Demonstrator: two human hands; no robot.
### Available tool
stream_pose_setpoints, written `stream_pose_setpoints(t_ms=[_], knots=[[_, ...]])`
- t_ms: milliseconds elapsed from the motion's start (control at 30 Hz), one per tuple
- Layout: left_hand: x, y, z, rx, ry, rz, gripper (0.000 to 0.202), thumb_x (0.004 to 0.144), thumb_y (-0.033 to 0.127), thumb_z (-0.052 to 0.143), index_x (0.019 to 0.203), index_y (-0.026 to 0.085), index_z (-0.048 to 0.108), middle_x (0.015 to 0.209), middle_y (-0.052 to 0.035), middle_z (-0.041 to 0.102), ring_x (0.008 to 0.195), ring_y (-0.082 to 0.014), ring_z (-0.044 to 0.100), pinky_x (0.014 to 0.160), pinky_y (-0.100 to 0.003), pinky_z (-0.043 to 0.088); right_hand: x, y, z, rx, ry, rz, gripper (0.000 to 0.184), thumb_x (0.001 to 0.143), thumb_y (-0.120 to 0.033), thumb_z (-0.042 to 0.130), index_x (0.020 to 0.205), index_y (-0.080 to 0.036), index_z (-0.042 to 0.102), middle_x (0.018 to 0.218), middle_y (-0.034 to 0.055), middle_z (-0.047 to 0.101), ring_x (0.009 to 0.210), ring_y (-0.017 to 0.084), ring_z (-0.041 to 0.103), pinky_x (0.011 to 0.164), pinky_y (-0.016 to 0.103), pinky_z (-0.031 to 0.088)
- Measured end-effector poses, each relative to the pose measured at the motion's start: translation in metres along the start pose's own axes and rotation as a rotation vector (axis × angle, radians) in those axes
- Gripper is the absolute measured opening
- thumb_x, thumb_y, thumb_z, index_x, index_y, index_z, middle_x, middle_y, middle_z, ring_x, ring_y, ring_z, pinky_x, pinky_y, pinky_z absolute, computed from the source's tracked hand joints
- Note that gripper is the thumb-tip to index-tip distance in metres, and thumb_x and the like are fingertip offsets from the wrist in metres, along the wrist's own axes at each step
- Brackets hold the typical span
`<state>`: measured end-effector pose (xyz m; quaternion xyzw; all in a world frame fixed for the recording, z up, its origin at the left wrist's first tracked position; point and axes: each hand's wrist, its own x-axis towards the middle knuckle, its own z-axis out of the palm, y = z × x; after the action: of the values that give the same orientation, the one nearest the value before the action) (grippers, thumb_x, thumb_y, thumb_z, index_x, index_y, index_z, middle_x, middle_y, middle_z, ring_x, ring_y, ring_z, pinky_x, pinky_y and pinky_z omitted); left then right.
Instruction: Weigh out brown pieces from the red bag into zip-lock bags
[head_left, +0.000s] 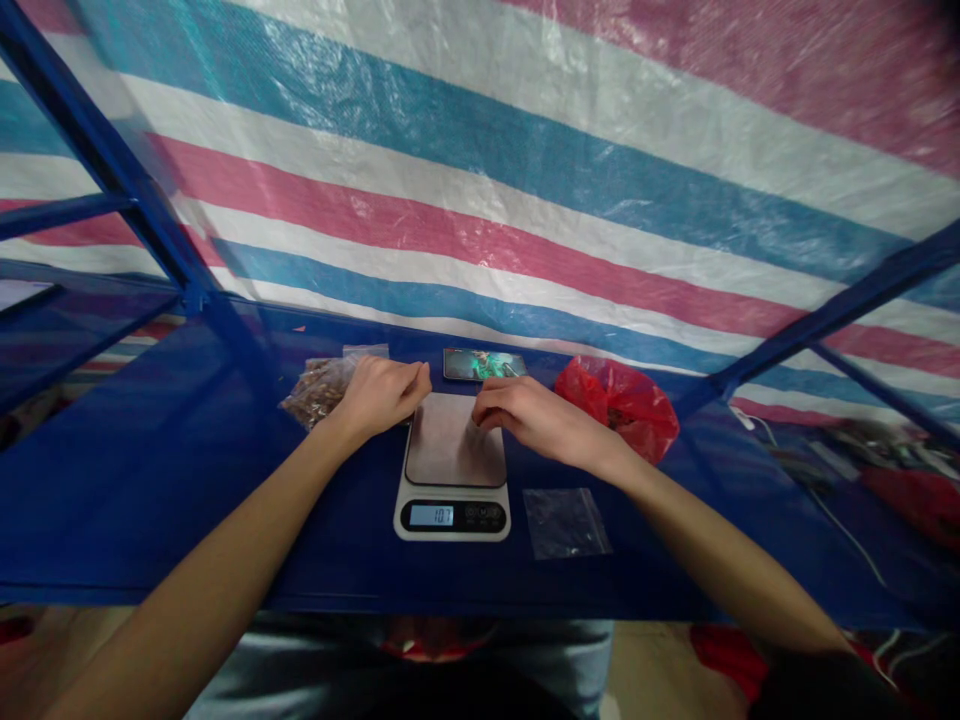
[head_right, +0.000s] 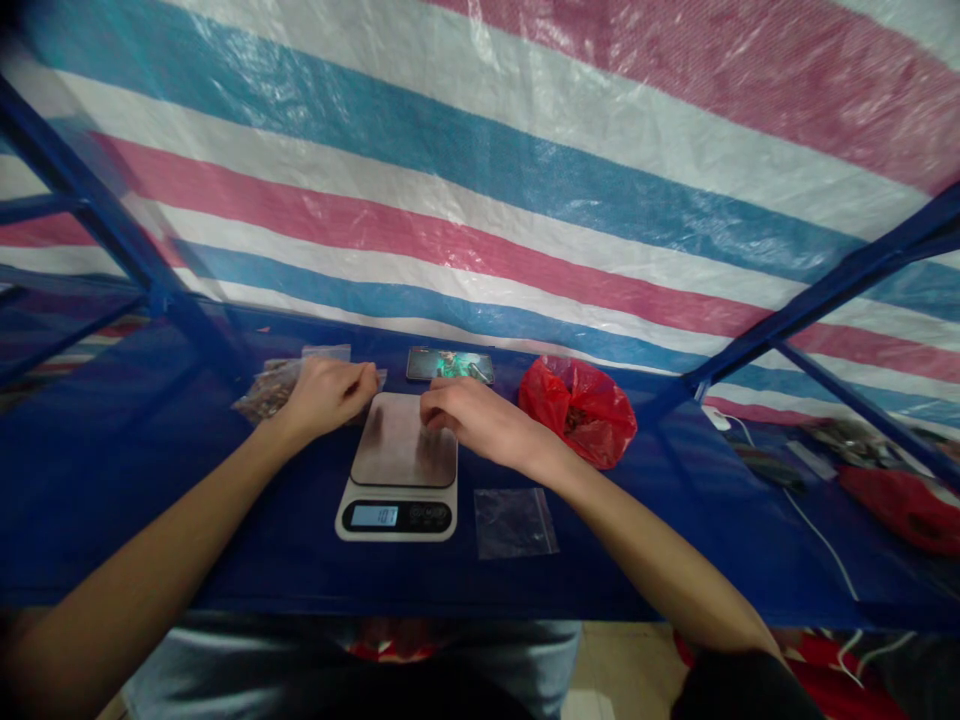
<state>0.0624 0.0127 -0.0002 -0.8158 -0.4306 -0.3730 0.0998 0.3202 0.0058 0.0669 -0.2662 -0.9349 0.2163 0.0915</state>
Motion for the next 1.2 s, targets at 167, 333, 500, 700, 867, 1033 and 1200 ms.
stream_pose_setpoints(t_ms=[167,333,500,700,867,1033,1200], knots=[[0.0,0.0,0.0,0.006,-0.01,-0.011,0.051,0.101,0.029,0.042,0.054,0.018,0.058,0.045,-0.0015,0.054,0.042,-0.0122,0.044,0.052,-0.03,0.021,0.001,-0.002,-0.003,-0.057,-0.014,-0.003,0.027,0.097,-0.001,0.051,0.093,-0.015,0.074,0.095,0.0073,0.07,0.086,0.017,0.066,0.079,0.03,0.049],[-0.001,-0.001,0.0,0.005,-0.018,-0.015,0.052,0.102,0.029,0.041,0.055,0.017,0.059,0.046,-0.002,0.056,0.042,-0.0124,0.046,0.052,-0.03,0.02,0.0,-0.007,-0.005,-0.17,-0.031,-0.027,0.02,0.096,-0.005,0.057,0.091,-0.016,0.073,0.092,0.0075,0.07,0.081,0.018,0.064,0.075,0.032,0.047],[-0.001,-0.001,0.0,0.009,-0.009,-0.012,0.052,0.102,0.029,0.041,0.055,0.017,0.06,0.046,-0.002,0.057,0.041,-0.0122,0.046,0.052,-0.03,0.021,0.006,-0.004,-0.006,-0.134,-0.032,-0.049,0.02,0.092,-0.003,0.062,0.087,-0.017,0.075,0.089,0.0059,0.072,0.081,0.018,0.066,0.076,0.031,0.048],[-0.001,-0.001,0.0,0.015,0.002,-0.012,0.052,0.102,0.029,0.042,0.053,0.017,0.057,0.045,-0.0016,0.056,0.04,-0.0119,0.045,0.052,-0.03,0.022,-0.015,-0.006,-0.038,-0.022,0.226,-0.035,0.014,0.094,-0.013,0.064,0.093,-0.019,0.077,0.093,0.0041,0.075,0.081,0.016,0.068,0.075,0.029,0.051],[-0.001,-0.002,-0.001,0.014,0.017,0.005,0.051,0.101,0.028,0.044,0.053,0.017,0.058,0.045,-0.0012,0.056,0.04,-0.0118,0.045,0.052,-0.029,0.023,-0.088,0.023,-0.075,-0.115,0.529,0.245,0.012,0.09,-0.027,0.069,0.094,-0.018,0.077,0.089,0.0064,0.076,0.076,0.018,0.068,0.072,0.03,0.052],[0.0,-0.002,-0.001,0.031,0.039,0.029,0.051,0.101,0.028,0.044,0.053,0.018,0.057,0.045,-0.0011,0.055,0.04,-0.0116,0.044,0.051,-0.029,0.023,-0.158,0.098,-0.056,-0.176,0.48,0.575,0.015,0.085,-0.024,0.063,0.086,-0.016,0.075,0.078,0.0113,0.076,0.064,0.021,0.067,0.063,0.032,0.051],[-0.001,0.0,0.0,0.023,0.024,-0.008,0.052,0.101,0.029,0.044,0.051,0.018,0.055,0.043,-0.0008,0.052,0.039,-0.0121,0.043,0.051,-0.03,0.023,-0.171,0.112,-0.018,-0.239,0.474,0.557,0.018,0.079,-0.017,0.06,0.088,-0.019,0.075,0.092,0.0099,0.078,0.082,0.026,0.074,0.078,0.037,0.057]])
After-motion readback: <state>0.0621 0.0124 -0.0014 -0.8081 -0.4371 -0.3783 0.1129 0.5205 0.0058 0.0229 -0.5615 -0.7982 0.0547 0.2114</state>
